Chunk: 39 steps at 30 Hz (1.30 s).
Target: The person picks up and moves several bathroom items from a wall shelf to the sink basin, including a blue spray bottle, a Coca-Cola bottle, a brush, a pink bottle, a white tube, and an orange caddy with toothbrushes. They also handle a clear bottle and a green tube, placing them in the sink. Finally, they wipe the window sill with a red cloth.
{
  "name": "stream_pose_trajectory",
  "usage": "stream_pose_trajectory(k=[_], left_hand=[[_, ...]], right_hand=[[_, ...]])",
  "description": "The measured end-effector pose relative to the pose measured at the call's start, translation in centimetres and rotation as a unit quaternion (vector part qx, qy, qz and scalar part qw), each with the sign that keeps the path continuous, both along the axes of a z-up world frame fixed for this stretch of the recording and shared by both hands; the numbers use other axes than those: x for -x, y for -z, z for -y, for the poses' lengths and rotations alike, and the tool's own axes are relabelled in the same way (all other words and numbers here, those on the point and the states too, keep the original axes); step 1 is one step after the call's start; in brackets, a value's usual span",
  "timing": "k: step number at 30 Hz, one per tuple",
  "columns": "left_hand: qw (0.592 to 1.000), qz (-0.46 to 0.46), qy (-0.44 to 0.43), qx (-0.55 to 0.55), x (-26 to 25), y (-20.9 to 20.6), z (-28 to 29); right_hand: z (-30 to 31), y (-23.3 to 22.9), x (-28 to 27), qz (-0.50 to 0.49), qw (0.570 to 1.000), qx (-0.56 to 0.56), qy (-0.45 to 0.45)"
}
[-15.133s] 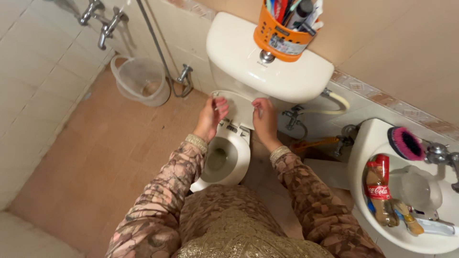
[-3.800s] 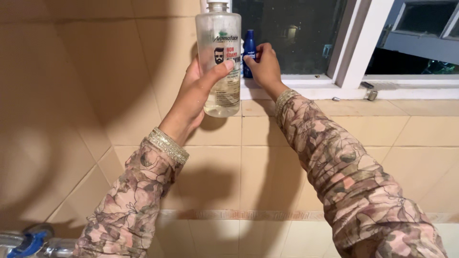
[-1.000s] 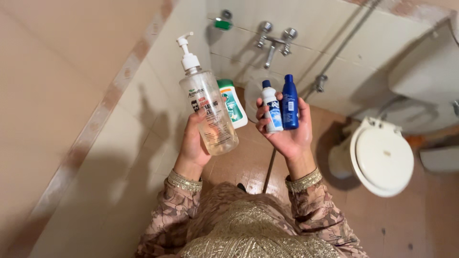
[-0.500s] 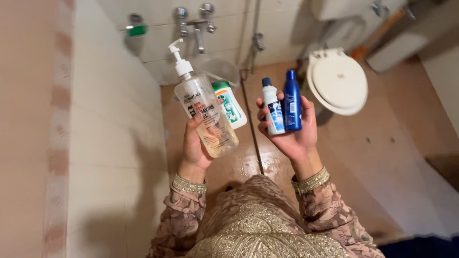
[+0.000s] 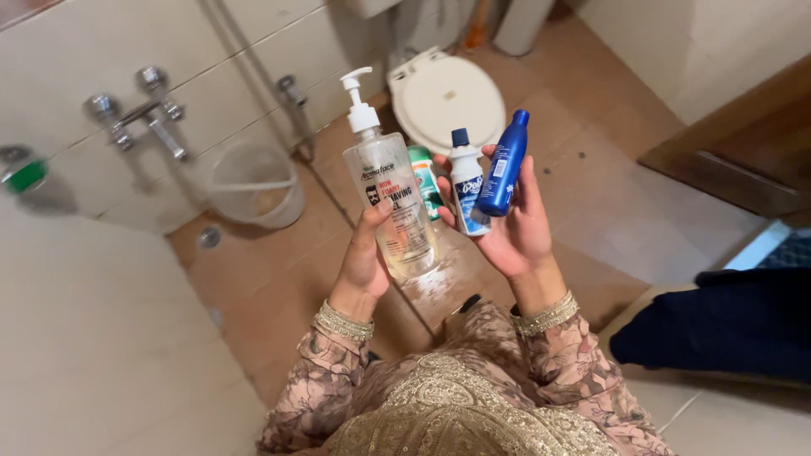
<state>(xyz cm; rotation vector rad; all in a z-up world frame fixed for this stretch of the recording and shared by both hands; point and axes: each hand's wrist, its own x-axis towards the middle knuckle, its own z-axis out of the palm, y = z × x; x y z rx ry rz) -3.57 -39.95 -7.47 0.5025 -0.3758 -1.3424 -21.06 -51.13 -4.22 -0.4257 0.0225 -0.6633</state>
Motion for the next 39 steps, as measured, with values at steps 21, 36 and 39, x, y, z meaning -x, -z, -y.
stream_pose_trajectory(k=[21,36,39], left_hand=[[0.997,-0.031,0.031,-0.056,13.3,-3.9,26.9],[0.996,-0.020,0.081,-0.019,12.1,-5.2,50.9],[0.997,-0.014,0.073,-0.031,11.9,-5.5,55.4]], right_hand=[[24.6,-4.3,14.6,-0.017,0.998,-0.054,0.020],[47.0,-5.3,13.2,-0.062,0.991,-0.043,0.110],[51.6,-5.5,13.5,-0.063,0.989,-0.039,0.124]])
